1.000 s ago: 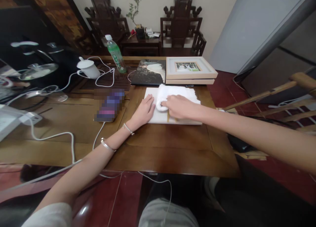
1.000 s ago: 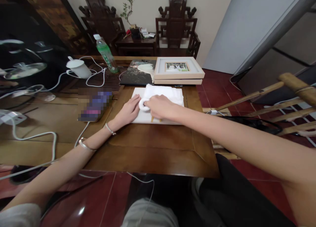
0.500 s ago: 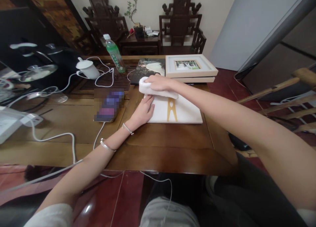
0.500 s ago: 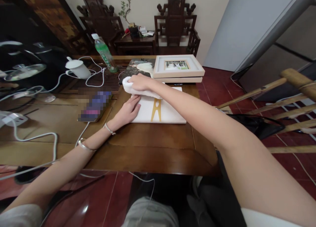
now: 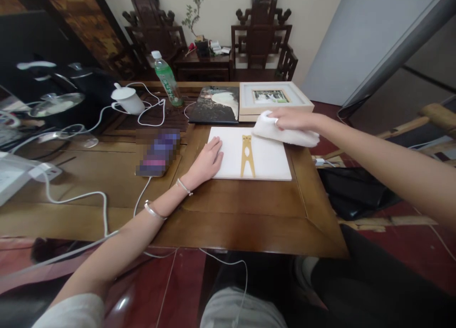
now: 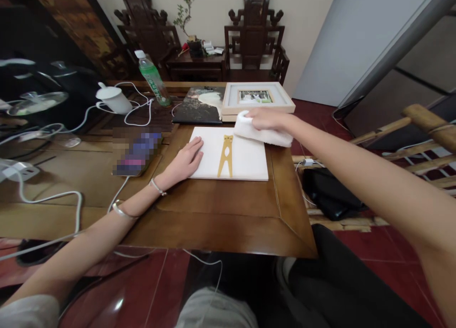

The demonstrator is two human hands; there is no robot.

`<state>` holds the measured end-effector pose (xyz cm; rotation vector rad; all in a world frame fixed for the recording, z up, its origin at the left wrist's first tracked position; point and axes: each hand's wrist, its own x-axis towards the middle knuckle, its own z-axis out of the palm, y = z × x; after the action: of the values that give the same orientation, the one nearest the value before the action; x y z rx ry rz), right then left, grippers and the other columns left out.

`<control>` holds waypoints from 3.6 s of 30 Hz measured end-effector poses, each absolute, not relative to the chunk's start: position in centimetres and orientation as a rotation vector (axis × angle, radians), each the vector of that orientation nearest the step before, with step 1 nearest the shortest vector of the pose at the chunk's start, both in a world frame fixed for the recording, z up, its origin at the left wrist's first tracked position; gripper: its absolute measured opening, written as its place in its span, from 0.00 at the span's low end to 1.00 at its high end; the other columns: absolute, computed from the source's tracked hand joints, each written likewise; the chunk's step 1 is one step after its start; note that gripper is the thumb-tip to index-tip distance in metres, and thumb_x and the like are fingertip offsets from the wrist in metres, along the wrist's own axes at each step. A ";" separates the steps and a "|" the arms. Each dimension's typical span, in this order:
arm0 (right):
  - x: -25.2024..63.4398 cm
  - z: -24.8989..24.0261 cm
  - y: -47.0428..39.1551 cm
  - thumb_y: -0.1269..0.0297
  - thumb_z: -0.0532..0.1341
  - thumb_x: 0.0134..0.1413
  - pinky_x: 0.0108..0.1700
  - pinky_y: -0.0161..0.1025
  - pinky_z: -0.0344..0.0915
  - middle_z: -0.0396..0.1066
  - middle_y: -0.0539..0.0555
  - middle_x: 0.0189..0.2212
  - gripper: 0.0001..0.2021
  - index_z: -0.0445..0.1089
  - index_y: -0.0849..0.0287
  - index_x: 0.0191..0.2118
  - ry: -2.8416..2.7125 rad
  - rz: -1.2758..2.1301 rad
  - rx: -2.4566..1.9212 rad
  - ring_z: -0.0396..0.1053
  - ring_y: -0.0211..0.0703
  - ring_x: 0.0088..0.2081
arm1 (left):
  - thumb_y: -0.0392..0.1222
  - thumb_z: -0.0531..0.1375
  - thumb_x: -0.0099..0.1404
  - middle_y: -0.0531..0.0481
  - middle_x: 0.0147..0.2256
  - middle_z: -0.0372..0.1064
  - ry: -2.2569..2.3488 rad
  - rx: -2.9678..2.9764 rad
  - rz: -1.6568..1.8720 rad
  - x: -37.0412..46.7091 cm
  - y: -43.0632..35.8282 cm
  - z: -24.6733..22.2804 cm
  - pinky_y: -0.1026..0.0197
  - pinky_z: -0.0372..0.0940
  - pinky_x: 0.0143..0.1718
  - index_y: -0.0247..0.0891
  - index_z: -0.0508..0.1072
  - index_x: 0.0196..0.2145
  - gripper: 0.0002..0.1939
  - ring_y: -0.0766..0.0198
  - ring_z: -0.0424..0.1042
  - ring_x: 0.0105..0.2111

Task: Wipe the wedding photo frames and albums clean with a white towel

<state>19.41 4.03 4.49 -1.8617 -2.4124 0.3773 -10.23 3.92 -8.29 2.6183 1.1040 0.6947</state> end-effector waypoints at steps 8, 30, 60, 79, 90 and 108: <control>17.0 2.2 -7.7 0.81 0.50 0.41 0.35 0.39 0.55 0.62 0.51 0.24 0.12 0.61 0.57 0.30 -2.645 0.436 -1.540 0.61 0.43 0.30 | 0.39 0.46 0.71 0.32 0.62 0.58 1.110 2.614 0.689 -10.2 3.9 -8.2 0.45 0.51 0.66 0.26 0.64 0.58 0.23 0.49 0.54 0.66; 19.7 3.1 2.3 0.75 0.53 0.40 0.33 0.41 0.49 0.62 0.52 0.25 0.06 0.58 0.56 0.26 -2.584 0.490 -1.626 0.59 0.44 0.29 | 0.41 0.45 0.72 0.33 0.62 0.58 1.098 2.609 0.674 -10.4 4.0 -8.3 0.44 0.51 0.66 0.27 0.63 0.59 0.23 0.48 0.53 0.66; 17.5 3.2 -5.0 0.78 0.51 0.41 0.32 0.40 0.50 0.56 0.48 0.21 0.09 0.53 0.55 0.25 -2.640 0.551 -1.474 0.58 0.41 0.27 | 0.40 0.45 0.71 0.31 0.63 0.57 1.111 2.606 0.653 -10.2 3.8 -8.1 0.41 0.49 0.66 0.27 0.62 0.59 0.23 0.47 0.52 0.66; 18.1 3.4 -1.5 0.76 0.53 0.44 0.33 0.40 0.50 0.60 0.50 0.21 0.07 0.58 0.56 0.24 -2.679 0.474 -1.552 0.59 0.43 0.29 | 0.40 0.45 0.71 0.34 0.62 0.59 1.092 2.612 0.680 -10.3 3.9 -8.2 0.41 0.51 0.66 0.30 0.63 0.59 0.23 0.48 0.53 0.66; 16.3 4.3 -11.6 0.81 0.50 0.39 0.33 0.39 0.53 0.64 0.49 0.23 0.11 0.57 0.55 0.24 -2.642 0.803 -1.513 0.64 0.42 0.29 | 0.40 0.45 0.71 0.32 0.62 0.58 1.102 2.617 0.679 -10.1 3.8 -8.1 0.42 0.50 0.66 0.28 0.63 0.58 0.22 0.48 0.53 0.66; 12.3 0.4 -1.8 0.85 0.51 0.42 0.58 0.66 0.55 0.56 0.65 0.65 0.32 0.64 0.60 0.56 -2.698 0.348 -1.761 0.47 0.64 0.67 | 0.41 0.45 0.72 0.32 0.64 0.55 1.117 2.622 0.639 -10.4 4.0 -8.3 0.41 0.51 0.66 0.28 0.61 0.60 0.24 0.47 0.51 0.66</control>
<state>12.30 -1.77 0.44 -1.7610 -2.6985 0.3482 -10.41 4.00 -8.29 2.6223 1.1172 0.6395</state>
